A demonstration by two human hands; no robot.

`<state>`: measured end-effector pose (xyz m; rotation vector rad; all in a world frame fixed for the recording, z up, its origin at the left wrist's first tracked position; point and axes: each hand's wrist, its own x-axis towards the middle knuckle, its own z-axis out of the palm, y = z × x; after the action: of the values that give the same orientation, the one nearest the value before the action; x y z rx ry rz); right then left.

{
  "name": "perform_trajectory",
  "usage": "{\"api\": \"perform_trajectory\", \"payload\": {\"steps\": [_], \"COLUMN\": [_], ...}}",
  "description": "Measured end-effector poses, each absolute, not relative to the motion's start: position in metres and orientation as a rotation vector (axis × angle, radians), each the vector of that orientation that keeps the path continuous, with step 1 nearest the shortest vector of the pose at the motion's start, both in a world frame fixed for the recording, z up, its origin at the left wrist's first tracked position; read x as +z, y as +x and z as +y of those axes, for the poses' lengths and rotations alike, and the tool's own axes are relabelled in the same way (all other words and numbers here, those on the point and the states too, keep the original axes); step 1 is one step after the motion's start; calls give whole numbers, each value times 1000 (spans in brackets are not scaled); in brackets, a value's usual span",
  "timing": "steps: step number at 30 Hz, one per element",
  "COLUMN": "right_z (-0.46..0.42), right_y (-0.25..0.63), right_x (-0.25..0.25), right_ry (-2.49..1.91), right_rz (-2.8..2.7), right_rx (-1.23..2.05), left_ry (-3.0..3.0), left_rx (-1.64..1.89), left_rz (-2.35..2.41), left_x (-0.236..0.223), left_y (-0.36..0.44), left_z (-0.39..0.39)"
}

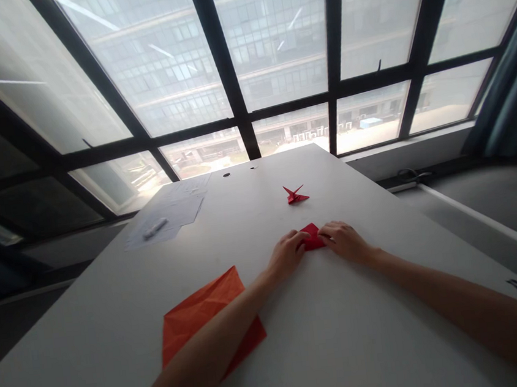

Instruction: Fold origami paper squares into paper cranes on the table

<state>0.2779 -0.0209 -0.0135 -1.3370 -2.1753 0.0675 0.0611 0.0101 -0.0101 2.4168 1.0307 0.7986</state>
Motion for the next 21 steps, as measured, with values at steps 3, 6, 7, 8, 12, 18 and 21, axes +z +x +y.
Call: {"api": "perform_trajectory", "payload": {"steps": [3, 6, 7, 8, 12, 18, 21], "right_z": [-22, -21, -20, -19, -15, -14, -13], "right_y": [276, 276, 275, 275, 273, 272, 271], "right_x": [-14, -17, -19, -20, -26, -30, -30], "right_ry": [-1333, -1362, -1380, -1399, -1455, -1527, -1537], "right_rz": [-2168, -2156, -2136, -2108, -1990, -1981, -2000], "right_rx": [75, 110, 127, 144, 198, 138, 159], "left_ry": [2456, 2548, 2586, 2612, 2531, 2543, 2554], "left_rx": [775, 784, 789, 793, 784, 737, 733], "left_rz": [1029, 1058, 1036, 996, 914, 1114, 1300], "left_x": [-9, -8, -8, -8, -6, -6, -10], "left_y": [62, 62, 62, 62, 64, 63, 61], "left_z": [9, 7, 6, 5, 4, 8, 9]}}
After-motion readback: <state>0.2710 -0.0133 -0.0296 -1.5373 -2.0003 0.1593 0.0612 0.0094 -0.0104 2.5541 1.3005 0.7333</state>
